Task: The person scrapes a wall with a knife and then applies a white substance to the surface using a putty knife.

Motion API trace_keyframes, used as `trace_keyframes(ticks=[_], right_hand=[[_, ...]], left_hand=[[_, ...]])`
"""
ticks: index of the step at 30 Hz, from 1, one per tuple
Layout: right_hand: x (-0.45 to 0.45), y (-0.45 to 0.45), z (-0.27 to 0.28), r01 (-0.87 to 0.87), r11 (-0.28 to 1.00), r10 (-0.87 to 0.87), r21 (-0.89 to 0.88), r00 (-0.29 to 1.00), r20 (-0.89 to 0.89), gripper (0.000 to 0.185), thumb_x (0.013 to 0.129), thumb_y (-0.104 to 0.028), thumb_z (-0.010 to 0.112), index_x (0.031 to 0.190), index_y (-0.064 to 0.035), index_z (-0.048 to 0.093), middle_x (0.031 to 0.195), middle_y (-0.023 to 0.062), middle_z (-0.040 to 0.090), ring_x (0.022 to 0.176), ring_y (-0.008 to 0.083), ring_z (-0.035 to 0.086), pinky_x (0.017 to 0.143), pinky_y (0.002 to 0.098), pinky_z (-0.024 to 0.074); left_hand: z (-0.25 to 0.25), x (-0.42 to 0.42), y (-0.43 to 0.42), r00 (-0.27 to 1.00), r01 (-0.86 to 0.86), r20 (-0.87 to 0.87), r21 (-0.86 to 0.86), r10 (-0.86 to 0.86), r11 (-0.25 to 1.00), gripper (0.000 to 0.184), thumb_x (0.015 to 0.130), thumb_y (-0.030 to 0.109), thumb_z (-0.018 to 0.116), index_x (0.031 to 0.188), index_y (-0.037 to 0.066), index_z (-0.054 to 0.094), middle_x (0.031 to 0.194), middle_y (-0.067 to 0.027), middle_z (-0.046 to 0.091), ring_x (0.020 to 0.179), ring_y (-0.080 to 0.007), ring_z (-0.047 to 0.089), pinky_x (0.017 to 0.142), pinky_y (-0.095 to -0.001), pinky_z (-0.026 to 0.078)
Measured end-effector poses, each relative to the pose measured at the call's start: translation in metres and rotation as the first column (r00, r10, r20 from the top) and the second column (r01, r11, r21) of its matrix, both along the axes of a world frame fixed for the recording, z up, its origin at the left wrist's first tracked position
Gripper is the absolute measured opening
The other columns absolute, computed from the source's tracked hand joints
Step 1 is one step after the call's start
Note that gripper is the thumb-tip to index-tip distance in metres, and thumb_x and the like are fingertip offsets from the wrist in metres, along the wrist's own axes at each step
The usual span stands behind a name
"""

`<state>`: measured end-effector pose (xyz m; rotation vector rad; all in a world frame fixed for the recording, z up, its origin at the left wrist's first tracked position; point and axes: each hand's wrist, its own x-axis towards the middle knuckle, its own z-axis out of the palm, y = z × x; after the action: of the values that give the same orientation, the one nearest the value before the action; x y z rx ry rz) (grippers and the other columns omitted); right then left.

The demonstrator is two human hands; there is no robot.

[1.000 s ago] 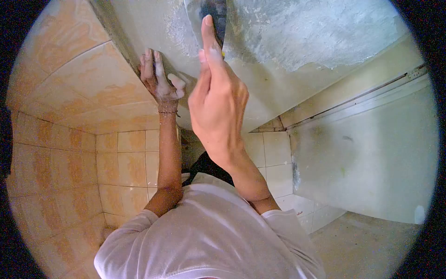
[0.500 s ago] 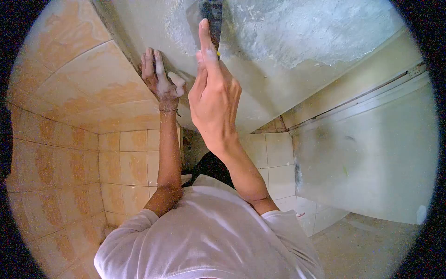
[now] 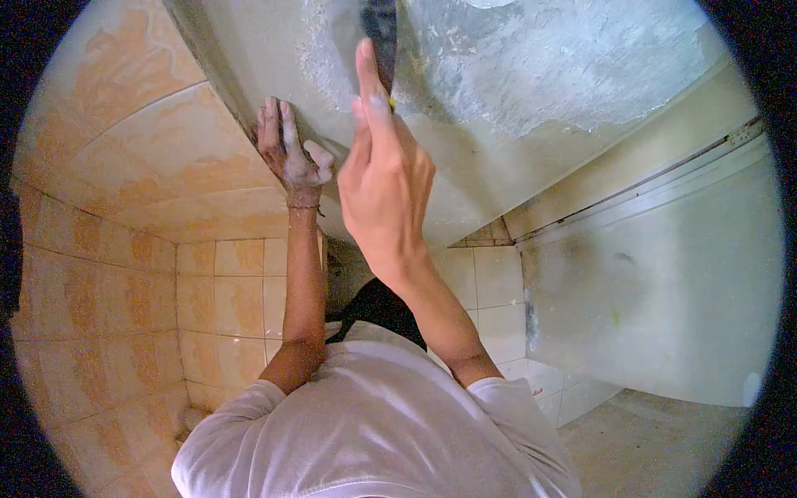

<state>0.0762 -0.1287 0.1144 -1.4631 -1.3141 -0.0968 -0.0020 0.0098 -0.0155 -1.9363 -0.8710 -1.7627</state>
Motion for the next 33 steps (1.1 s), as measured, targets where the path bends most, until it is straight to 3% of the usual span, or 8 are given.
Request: trace_keyframes(ticks=[3, 6, 9, 12, 14, 17, 25, 33], right_hand=[[-0.002, 0.002, 0.002, 0.022, 0.989, -0.038, 0.143, 0.993, 0.114, 0.036, 0.098, -0.007, 0.039, 0.132, -0.0033, 0.049, 0.134, 0.0118, 0.051, 0.104, 0.0206, 0.064, 0.075, 0.0264, 0.0478], [-0.003, -0.005, 0.005, -0.031, 0.998, 0.029, -0.048, 0.998, -0.058, 0.036, 0.098, -0.007, 0.039, 0.132, -0.0023, 0.048, 0.134, 0.0125, 0.051, 0.116, 0.027, 0.055, 0.082, 0.0286, 0.047], [-0.002, -0.001, -0.001, 0.075, 0.991, -0.09, 0.115, 0.987, 0.131, 0.037, 0.098, -0.007, 0.04, 0.134, -0.0027, 0.047, 0.128, 0.0133, 0.056, 0.084, 0.0191, 0.067, 0.068, 0.0275, 0.0471], [0.002, 0.001, 0.0, 0.017, 0.998, -0.02, 0.066, 0.999, 0.042, 0.056, 0.09, 0.002, 0.046, 0.142, -0.0152, 0.038, 0.099, 0.0263, 0.063, 0.088, 0.0384, 0.064, 0.067, 0.0409, 0.0499], [0.003, 0.013, -0.01, 0.053, 0.961, -0.094, 0.27, 0.985, 0.142, 0.038, 0.098, -0.007, 0.041, 0.135, -0.0095, 0.047, 0.113, 0.0168, 0.062, 0.049, 0.0144, 0.028, 0.046, 0.0298, 0.033], [0.002, -0.003, -0.003, 0.013, 0.997, -0.012, 0.075, 1.0, -0.008, 0.037, 0.098, -0.009, 0.042, 0.135, -0.0095, 0.047, 0.114, 0.0176, 0.061, 0.049, 0.0142, 0.034, 0.048, 0.0301, 0.0371], [0.002, -0.026, -0.004, -0.049, 0.994, 0.053, 0.096, 0.998, -0.042, 0.04, 0.099, -0.017, 0.044, 0.137, -0.0065, 0.044, 0.099, 0.0108, 0.068, 0.052, 0.0072, 0.036, 0.046, 0.0233, 0.0332], [0.015, -0.072, -0.024, -0.11, 0.992, 0.06, -0.055, 0.821, -0.568, 0.04, 0.091, -0.009, 0.058, 0.128, 0.0032, 0.047, 0.084, 0.0086, 0.062, 0.069, 0.0102, 0.052, 0.061, 0.0243, 0.0431]], left_hand=[[-0.001, 0.001, -0.003, 1.0, -0.027, 0.003, -0.015, 0.027, 1.0, 0.058, 0.083, 0.027, 0.042, 0.133, -0.004, 0.044, 0.138, -0.0208, 0.042, 0.125, -0.0383, 0.041, 0.106, -0.0481, 0.032], [0.004, 0.0, 0.0, 1.0, -0.019, 0.006, 0.017, 0.019, 1.0, 0.059, 0.084, 0.028, 0.042, 0.133, -0.003, 0.044, 0.138, -0.0203, 0.041, 0.126, -0.0387, 0.039, 0.106, -0.0485, 0.032], [-0.001, 0.002, -0.003, 1.0, 0.002, 0.008, -0.021, -0.002, 1.0, 0.06, 0.082, 0.028, 0.043, 0.134, -0.002, 0.044, 0.139, -0.02, 0.041, 0.127, -0.0388, 0.038, 0.106, -0.049, 0.03], [0.004, 0.001, 0.0, 0.999, 0.036, 0.037, -0.01, -0.036, 0.999, 0.06, 0.081, 0.025, 0.042, 0.134, -0.001, 0.044, 0.139, -0.0197, 0.04, 0.127, -0.039, 0.038, 0.107, -0.0495, 0.029], [0.0, 0.001, -0.005, 0.999, 0.038, 0.018, -0.037, -0.038, 0.999, 0.06, 0.083, 0.028, 0.045, 0.135, -0.002, 0.043, 0.14, -0.0196, 0.04, 0.128, -0.039, 0.037, 0.107, -0.0492, 0.029], [0.0, 0.0, -0.004, 0.998, 0.063, 0.025, -0.04, -0.062, 0.997, 0.061, 0.087, 0.036, 0.047, 0.135, -0.001, 0.042, 0.14, -0.019, 0.039, 0.128, -0.0392, 0.037, 0.107, -0.0489, 0.029], [0.006, 0.002, -0.006, 1.0, 0.02, 0.009, -0.003, -0.02, 1.0, 0.058, 0.082, 0.022, 0.044, 0.135, -0.001, 0.042, 0.139, -0.0202, 0.04, 0.126, -0.039, 0.039, 0.106, -0.0487, 0.031], [0.005, -0.004, -0.006, 0.999, 0.046, 0.01, -0.059, -0.045, 0.997, 0.064, 0.074, 0.018, 0.044, 0.134, -0.003, 0.043, 0.139, -0.0208, 0.04, 0.127, -0.0401, 0.037, 0.108, -0.0493, 0.03]])
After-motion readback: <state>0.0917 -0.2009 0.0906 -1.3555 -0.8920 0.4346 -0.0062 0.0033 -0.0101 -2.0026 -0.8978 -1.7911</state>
